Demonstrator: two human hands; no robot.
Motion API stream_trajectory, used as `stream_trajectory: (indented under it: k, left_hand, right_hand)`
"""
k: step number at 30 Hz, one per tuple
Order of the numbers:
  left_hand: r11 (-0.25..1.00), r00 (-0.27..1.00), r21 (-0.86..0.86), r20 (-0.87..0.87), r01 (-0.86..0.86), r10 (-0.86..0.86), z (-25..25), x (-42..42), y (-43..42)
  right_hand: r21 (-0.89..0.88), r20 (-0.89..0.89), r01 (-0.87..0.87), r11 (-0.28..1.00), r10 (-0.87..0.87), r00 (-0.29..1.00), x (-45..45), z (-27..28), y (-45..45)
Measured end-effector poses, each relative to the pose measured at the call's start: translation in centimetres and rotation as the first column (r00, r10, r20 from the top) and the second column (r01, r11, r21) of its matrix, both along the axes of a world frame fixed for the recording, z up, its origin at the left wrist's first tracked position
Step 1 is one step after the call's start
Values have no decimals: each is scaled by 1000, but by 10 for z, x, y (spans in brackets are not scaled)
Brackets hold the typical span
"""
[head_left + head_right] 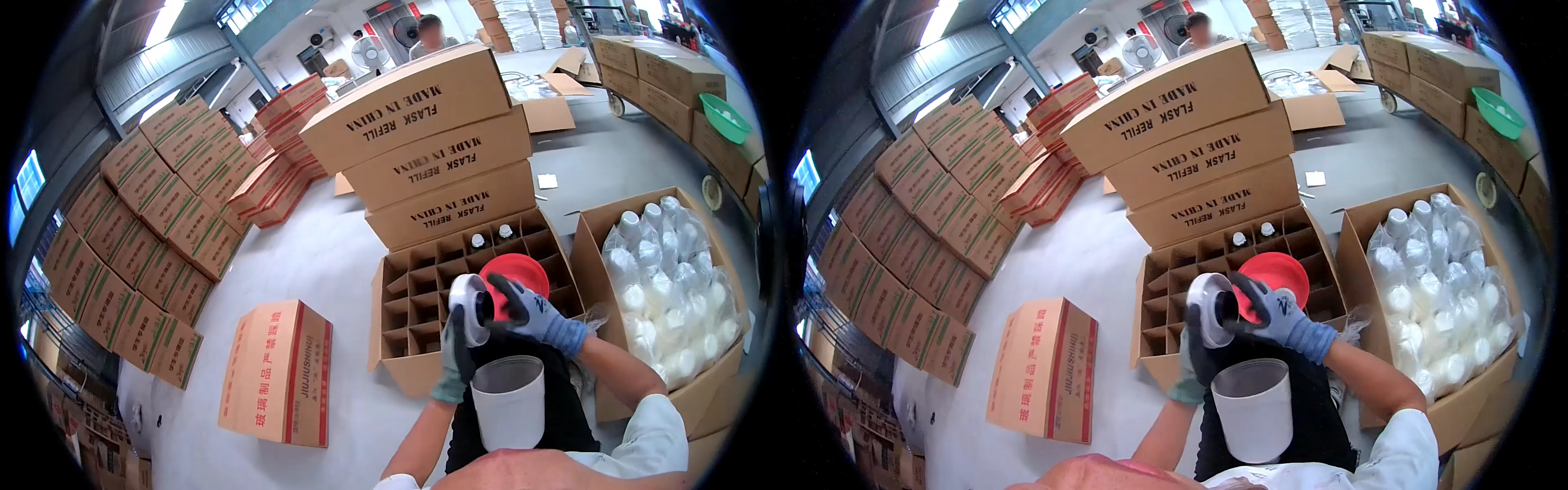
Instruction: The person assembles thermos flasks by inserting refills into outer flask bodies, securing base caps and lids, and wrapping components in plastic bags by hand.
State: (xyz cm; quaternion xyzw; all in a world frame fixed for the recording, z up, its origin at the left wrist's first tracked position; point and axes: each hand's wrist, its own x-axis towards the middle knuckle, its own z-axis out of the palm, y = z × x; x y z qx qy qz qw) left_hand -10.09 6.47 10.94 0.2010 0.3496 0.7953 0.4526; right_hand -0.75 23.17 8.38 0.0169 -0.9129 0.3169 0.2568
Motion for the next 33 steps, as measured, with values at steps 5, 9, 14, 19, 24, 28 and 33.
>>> stream_trajectory:
  k: [5, 9, 14, 19, 24, 28, 33]
  left_hand:
    - [990, 967, 76, -233, 120, -99, 10, 9, 2]
    - [1000, 863, 0, -505, -22, 19, 23, 19, 0]
    - [960, 872, -179, -479, -213, 104, 9, 21, -3]
    - [880, -244, 228, -960, -417, 133, 36, 24, -3]
    - [983, -647, 156, -760, -98, 56, 38, 14, -5]
    - [988, -473, 72, -881, -139, -2, 8, -4, 0]
    - [968, 392, -200, -887, 150, -244, 33, 1, -54]
  right_hand:
    - [397, -130, -133, 908, 199, 971, 5, 22, -1]
    - [211, 31, -93, 973, 89, 996, 10, 27, -11]
    - [-206, 59, 23, 978, -11, 998, 6, 24, -22]
    - [-909, -284, -200, -365, 194, 939, -9, -2, -36]
    - [-806, -450, -44, -590, 564, 692, 16, -32, 5]
    - [-913, -39, -128, 386, 230, 973, 36, -26, 49]
    - [-680, 344, 559, 475, -466, 815, 56, -42, 128]
